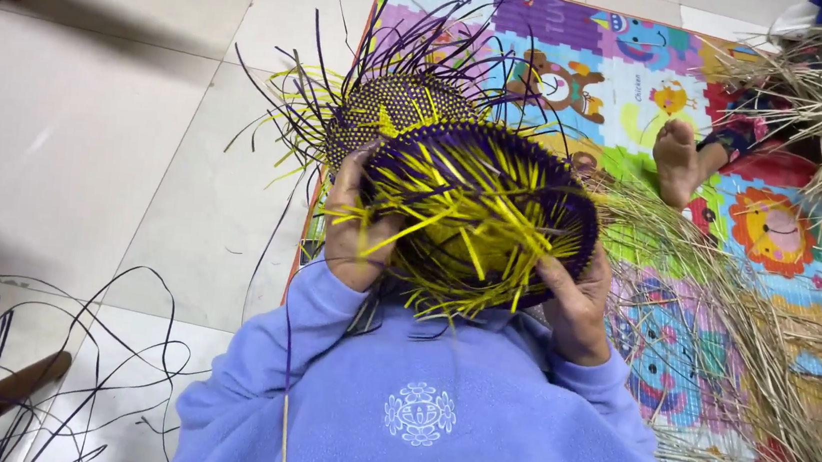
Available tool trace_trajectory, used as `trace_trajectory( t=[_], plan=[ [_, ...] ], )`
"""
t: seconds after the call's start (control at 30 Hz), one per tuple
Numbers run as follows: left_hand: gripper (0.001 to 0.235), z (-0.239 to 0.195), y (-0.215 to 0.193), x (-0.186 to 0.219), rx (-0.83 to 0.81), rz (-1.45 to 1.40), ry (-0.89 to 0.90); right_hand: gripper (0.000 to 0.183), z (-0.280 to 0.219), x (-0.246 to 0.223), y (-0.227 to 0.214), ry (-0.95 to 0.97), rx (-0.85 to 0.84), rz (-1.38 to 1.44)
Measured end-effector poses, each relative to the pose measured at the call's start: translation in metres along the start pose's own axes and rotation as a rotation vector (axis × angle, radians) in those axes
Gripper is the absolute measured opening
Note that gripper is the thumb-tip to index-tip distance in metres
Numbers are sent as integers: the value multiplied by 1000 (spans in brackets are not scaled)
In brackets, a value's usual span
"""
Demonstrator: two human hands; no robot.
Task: Weaving colored strands into a circular base to create a basket or mat.
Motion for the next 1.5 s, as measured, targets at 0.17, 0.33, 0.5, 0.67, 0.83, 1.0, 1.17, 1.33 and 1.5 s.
trace_trajectory(
  t=[0.17, 0.33, 0.5, 0.67, 0.83, 1.0, 1.17, 1.33, 1.5],
  plan=[
    [40, -9, -8, -3, 0, -32, -124, 39, 13, -8, -5, 29, 4, -43],
    [36, -12, -20, -16, -13, -269, -356, 38, 27, 6, -20, 143, 54, 65],
    [56, -8, -25, -26, 19, -529, -376, 36, 36, 8, -17, 178, 59, 64],
    [58, 5, -44, 40, 62, -133, 212, 30, 45, -7, -12, 109, 27, -55],
    [70, -22, -77, 66, 535, -61, 832, 29, 47, -10, 6, 23, 40, -105],
    [30, -40, -9, 108, -607, 165, 1057, 41, 40, -11, 25, 105, -26, -119],
    [47, -31, 17, 53, -389, 458, 801, 30, 40, -4, 21, -41, -135, -357],
    [54, -23, 10, 28, -291, 592, 598, 29, 38, -5, 32, -118, -204, -395],
    [60, -4, 5, -33, -143, 766, 444, 28, 36, 0, 41, -71, -245, -350]
  ],
)
Point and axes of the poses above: each hand's wrist, its own z-axis towards the middle knuckle, its own y-axis out of the palm, x = y × z, the point moved 1 cm from there along z, towards the middle knuckle, and after that the axes turned 5 degrees about z, right-handed, at the moved point
